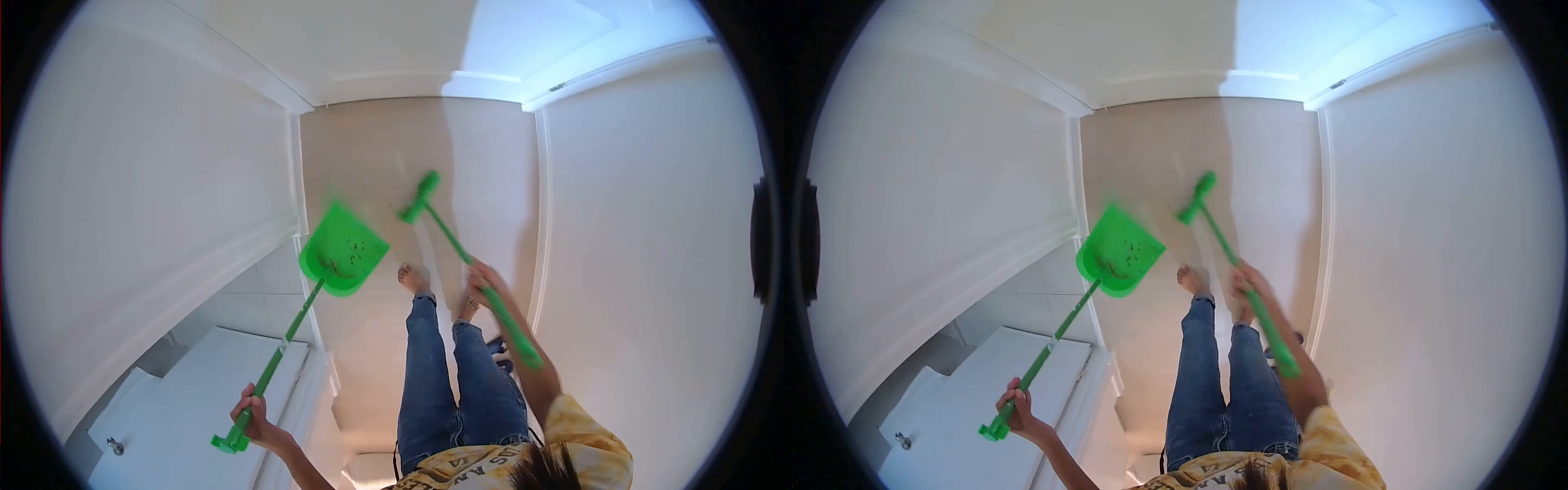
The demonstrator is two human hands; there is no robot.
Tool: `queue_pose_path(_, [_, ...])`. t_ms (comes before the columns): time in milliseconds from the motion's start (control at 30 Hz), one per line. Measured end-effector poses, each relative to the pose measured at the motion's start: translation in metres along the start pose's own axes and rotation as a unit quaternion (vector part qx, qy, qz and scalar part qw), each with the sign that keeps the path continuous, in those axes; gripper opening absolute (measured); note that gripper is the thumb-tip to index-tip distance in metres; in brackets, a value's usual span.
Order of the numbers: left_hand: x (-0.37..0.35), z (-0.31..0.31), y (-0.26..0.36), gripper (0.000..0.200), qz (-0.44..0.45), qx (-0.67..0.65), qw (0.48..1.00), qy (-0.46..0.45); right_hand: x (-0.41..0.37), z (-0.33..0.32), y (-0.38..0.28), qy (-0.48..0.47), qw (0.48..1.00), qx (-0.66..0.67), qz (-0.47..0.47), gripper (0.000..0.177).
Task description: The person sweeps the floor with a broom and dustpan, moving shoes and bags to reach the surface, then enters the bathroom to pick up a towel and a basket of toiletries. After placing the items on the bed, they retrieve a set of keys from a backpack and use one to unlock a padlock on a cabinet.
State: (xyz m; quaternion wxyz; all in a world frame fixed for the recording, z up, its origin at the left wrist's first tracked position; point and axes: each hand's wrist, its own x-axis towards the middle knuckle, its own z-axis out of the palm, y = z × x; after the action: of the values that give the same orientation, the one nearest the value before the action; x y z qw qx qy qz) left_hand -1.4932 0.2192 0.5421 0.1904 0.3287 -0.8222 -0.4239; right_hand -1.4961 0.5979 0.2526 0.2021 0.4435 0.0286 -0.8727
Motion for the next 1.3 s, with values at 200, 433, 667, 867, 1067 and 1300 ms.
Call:
queue_pose_path(200, [-0.020, -0.003, -0.010, 0.012, -0.066, 0.035, 0.996, 0.055, 0.019, -0.115, -0.117, 0.232, 0.929, -0.266, -0.115, 0.010])
queue_pose_path(433, [-0.085, -0.003, -0.028, 0.011, -0.071, 0.033, 0.993, 0.086, 0.101, 0.043, -0.003, 0.052, 0.977, -0.200, -0.053, 0.040])
queue_pose_path(667, [-0.115, 0.011, 0.008, 0.009, -0.099, 0.035, 0.974, 0.198, -0.125, 0.059, -0.125, 0.281, 0.914, -0.282, -0.075, 0.033])
queue_pose_path(867, [-0.136, 0.010, 0.020, 0.011, -0.124, -0.007, 0.941, 0.315, 0.069, 0.005, -0.164, 0.240, 0.927, -0.280, -0.065, 0.014])
queue_pose_path(1067, [-0.174, 0.014, 0.012, 0.015, -0.148, -0.011, 0.902, 0.406, 0.141, 0.115, -0.116, -0.050, 0.932, -0.332, 0.138, 0.040])
queue_pose_path(1300, [-0.191, 0.045, 0.011, 0.016, -0.160, 0.000, 0.857, 0.490, 0.030, 0.027, -0.113, -0.006, 0.659, -0.678, 0.326, 0.070])
